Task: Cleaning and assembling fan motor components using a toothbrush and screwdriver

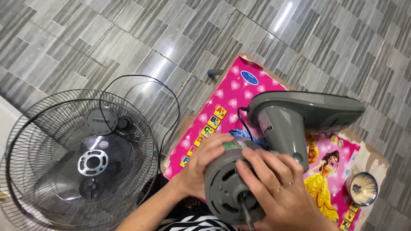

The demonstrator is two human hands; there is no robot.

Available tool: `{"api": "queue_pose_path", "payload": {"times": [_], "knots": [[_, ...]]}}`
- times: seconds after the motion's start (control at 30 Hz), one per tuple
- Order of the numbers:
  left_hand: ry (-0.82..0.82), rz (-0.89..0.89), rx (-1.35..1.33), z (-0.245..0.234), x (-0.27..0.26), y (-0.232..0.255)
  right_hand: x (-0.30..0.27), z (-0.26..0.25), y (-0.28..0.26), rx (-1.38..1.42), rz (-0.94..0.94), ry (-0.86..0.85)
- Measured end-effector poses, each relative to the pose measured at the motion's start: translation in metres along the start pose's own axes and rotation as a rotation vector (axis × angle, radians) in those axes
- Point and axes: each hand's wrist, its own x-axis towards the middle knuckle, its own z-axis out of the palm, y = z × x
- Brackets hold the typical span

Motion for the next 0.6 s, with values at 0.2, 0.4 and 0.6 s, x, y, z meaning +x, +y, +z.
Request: {"api": "queue_pose_path", "payload": {"times": [0.2,0.4,0.6], "knots": [[0.003,0.028,0.017,0.0,0.0,-0.004,-0.01,0.006,0.006,0.004,0.005,-0.013],[-0.006,0.011,-0.011,-0.002,-0.003,-0.006,-0.01,0.005,-0.001,0.064,0.093,0.048],[-0.015,-0.015,-0.062,-0.002,-0.005,-0.006,-0.001,-0.003,0.0,0.0,-0.007,0.044]]}}
